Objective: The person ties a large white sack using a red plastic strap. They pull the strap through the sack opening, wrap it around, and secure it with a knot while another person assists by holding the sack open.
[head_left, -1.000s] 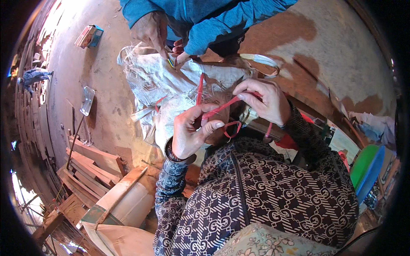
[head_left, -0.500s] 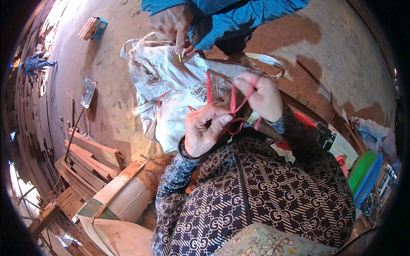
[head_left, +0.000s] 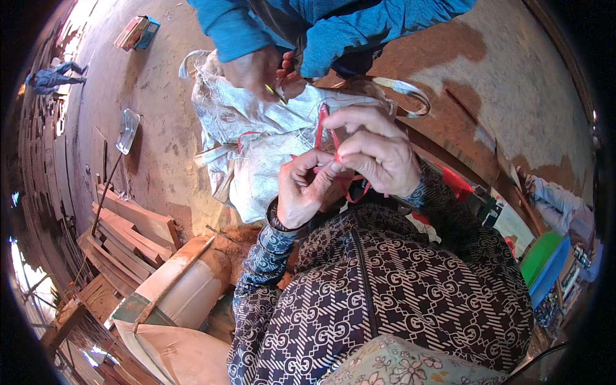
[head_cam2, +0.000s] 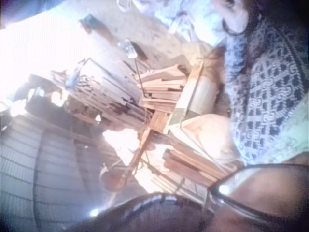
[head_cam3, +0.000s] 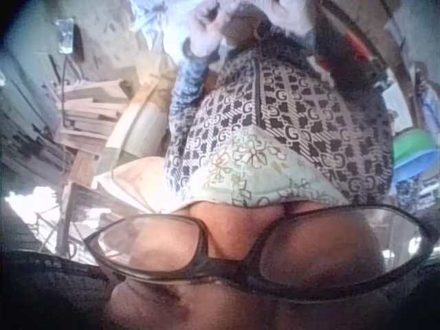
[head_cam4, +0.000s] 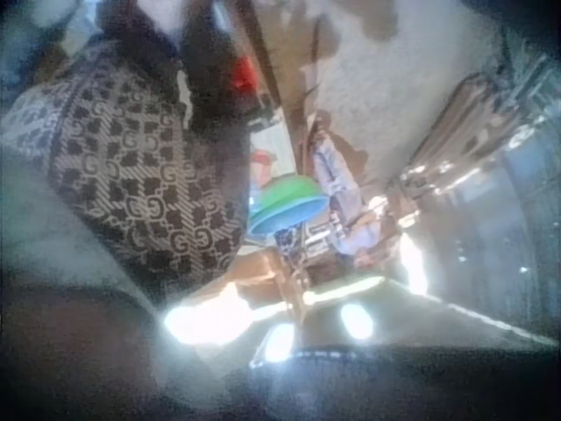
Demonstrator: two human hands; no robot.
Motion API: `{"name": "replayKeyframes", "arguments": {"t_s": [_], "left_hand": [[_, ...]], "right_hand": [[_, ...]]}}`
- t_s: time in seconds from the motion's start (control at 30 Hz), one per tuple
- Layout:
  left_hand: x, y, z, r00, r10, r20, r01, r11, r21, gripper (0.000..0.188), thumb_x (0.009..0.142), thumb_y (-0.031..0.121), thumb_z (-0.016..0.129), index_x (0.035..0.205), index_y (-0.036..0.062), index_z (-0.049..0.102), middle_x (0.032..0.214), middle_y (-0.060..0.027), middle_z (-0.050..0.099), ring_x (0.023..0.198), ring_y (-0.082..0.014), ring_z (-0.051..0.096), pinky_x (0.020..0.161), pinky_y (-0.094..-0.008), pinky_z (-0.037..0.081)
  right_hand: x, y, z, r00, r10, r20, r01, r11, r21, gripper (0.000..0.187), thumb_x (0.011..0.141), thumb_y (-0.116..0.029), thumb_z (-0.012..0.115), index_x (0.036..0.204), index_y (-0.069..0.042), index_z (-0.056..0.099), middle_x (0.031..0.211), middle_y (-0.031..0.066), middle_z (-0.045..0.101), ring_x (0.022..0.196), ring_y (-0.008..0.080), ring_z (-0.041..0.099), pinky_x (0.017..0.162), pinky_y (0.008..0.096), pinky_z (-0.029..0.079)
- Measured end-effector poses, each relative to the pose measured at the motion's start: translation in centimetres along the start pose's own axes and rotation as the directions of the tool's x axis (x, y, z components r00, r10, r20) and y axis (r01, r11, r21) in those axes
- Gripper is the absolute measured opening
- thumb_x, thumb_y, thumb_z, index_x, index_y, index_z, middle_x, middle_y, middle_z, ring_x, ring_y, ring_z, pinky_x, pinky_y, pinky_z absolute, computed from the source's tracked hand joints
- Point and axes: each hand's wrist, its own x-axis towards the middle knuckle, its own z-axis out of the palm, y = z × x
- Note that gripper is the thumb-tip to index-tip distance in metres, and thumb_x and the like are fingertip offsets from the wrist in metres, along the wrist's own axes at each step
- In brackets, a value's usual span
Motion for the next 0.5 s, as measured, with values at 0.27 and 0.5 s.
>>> {"name": "replayKeyframes", "arguments": {"t_s": [0.27,0.5], "left_hand": [[-0.6,0.3,-0.3,0.995,0.042,-0.086,-0.047,0.997,-0.058,0.012,0.092,0.011,0.07,0.093,-0.0017,0.069,0.079,-0.002,0.067,0.075,-0.0077,0.057,0.07,-0.0243,0.046],[0.1,-1.7,-0.1,0.896,0.362,-0.258,-0.3,0.921,0.25,0.013,0.083,0.006,0.078,0.095,0.0029,0.073,0.082,0.0007,0.055,0.077,-0.011,0.049,0.07,-0.0247,0.04]], "right_hand": [[-1.1,0.7,2.5,0.913,0.405,-0.038,-0.381,0.883,0.273,0.009,0.091,-0.009,0.066,0.092,0.0,0.066,0.091,0.0067,0.07,0.081,0.0169,0.066,0.072,0.0301,0.052],[-1.0,0.4,4.2,0.844,0.535,-0.02,-0.444,0.721,0.532,0.009,0.092,-0.01,0.068,0.09,-0.001,0.065,0.09,0.0022,0.066,0.086,0.0075,0.061,0.079,0.0248,0.05]]}}
